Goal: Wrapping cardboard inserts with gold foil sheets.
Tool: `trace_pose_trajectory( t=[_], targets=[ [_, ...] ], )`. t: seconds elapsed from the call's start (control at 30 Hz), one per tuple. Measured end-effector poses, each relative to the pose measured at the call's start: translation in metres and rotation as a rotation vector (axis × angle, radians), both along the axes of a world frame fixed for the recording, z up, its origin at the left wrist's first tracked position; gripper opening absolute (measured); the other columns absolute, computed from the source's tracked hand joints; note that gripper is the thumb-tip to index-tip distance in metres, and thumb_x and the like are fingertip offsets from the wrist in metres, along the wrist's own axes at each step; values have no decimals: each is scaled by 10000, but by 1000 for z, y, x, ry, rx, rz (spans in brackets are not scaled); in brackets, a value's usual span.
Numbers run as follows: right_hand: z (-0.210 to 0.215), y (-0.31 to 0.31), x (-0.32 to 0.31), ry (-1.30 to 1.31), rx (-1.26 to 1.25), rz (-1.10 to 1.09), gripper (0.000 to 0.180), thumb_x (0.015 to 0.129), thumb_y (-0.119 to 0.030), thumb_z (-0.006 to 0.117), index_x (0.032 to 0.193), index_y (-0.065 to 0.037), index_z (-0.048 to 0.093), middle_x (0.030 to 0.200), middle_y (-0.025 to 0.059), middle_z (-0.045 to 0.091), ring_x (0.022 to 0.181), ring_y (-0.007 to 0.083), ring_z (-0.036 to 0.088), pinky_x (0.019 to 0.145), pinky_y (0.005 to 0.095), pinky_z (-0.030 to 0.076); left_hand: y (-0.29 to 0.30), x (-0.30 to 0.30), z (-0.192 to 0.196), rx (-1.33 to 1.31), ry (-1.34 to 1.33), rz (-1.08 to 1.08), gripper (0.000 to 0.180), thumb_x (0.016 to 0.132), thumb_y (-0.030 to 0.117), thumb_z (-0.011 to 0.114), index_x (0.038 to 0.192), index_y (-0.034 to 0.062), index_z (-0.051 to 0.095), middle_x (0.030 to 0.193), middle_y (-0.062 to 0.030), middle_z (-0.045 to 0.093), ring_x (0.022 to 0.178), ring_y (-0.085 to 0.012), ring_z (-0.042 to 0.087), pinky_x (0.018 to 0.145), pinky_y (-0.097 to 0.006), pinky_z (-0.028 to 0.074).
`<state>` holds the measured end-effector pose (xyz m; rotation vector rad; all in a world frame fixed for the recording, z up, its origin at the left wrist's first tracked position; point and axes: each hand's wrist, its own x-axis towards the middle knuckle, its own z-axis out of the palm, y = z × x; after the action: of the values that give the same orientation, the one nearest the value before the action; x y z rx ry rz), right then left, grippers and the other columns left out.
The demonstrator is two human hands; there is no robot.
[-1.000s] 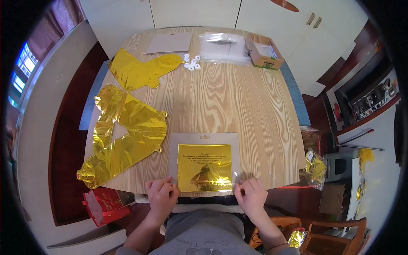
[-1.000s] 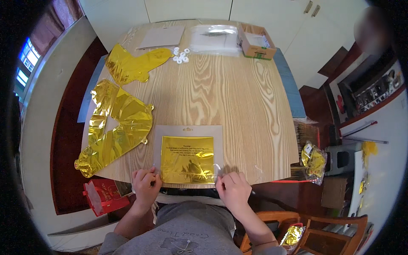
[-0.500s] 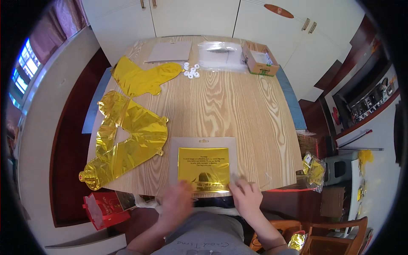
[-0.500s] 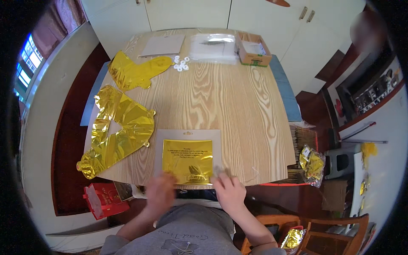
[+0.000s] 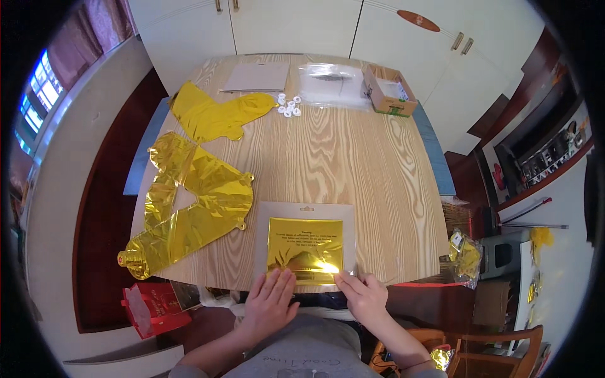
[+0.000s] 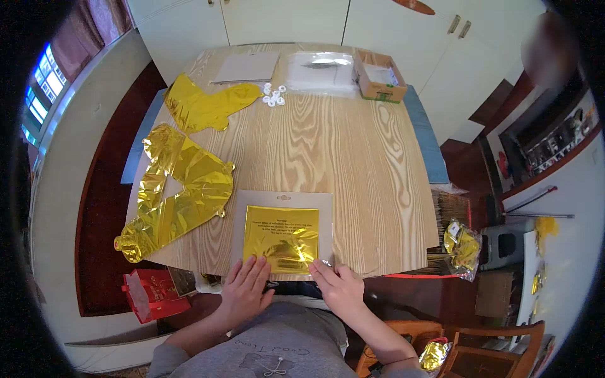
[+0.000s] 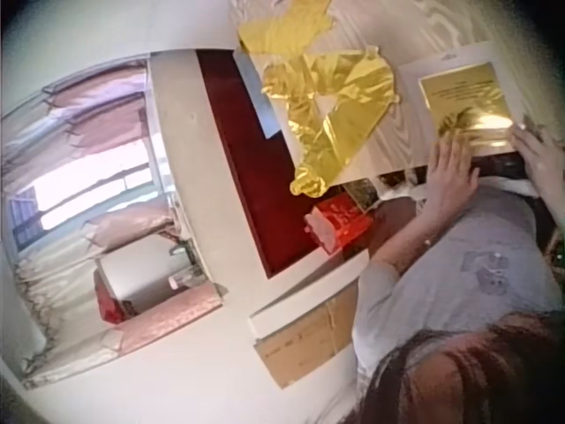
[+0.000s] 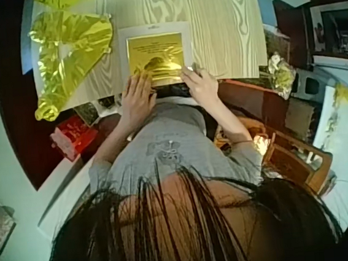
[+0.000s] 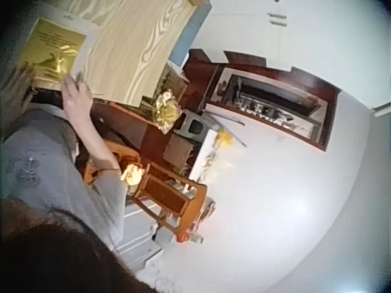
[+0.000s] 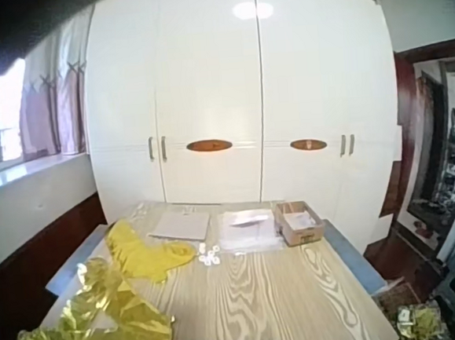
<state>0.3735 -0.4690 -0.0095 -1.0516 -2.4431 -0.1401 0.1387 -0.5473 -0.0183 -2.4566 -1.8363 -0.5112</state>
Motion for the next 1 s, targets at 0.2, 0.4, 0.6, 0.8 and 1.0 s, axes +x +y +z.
trace_pose_trajectory(
  t=[0.2,0.4,0.6,0.8,1.0],
  targets=[
    [-3,-1,-2,32,13,-21,262,723,-109,681,972,-152,751,1060,-82,680,709,135,504,542,235,476,-7,-15,2,-26,-17,58,600,794,301,676,1286,-18,553,1343,-189,554,1279,-336,508,1095,-489,345],
    [2,1,1,37,-31,-3,259,747,-144,702,1004,-146,730,1082,-47,674,750,151,542,558,263,493,-3,-21,23,-36,-68,59,534,833,249,644,1283,-24,552,1344,-188,549,1281,-349,501,1102,-495,333],
    [36,41,-43,9,-142,-64,404,825,-254,679,1208,-129,643,1218,6,632,855,205,589,603,315,529,63,-3,34,-5,-99,32,499,893,232,584,1323,-13,519,1430,-198,453,1345,-372,414,1107,-515,318],
    [11,63,-56,-95,-71,-37,439,876,-341,619,1260,-128,635,1302,6,611,838,240,574,615,309,544,91,14,7,-44,-48,107,569,902,309,551,1382,13,477,1471,-224,392,1386,-383,349,1129,-530,271],
    [7,66,-57,-215,-108,-63,531,881,-378,608,1312,-69,595,1376,39,569,856,251,569,624,306,555,93,18,7,-136,-27,123,651,878,368,564,1416,23,440,1481,-243,374,1401,-405,318,1147,-543,223]
  ],
)
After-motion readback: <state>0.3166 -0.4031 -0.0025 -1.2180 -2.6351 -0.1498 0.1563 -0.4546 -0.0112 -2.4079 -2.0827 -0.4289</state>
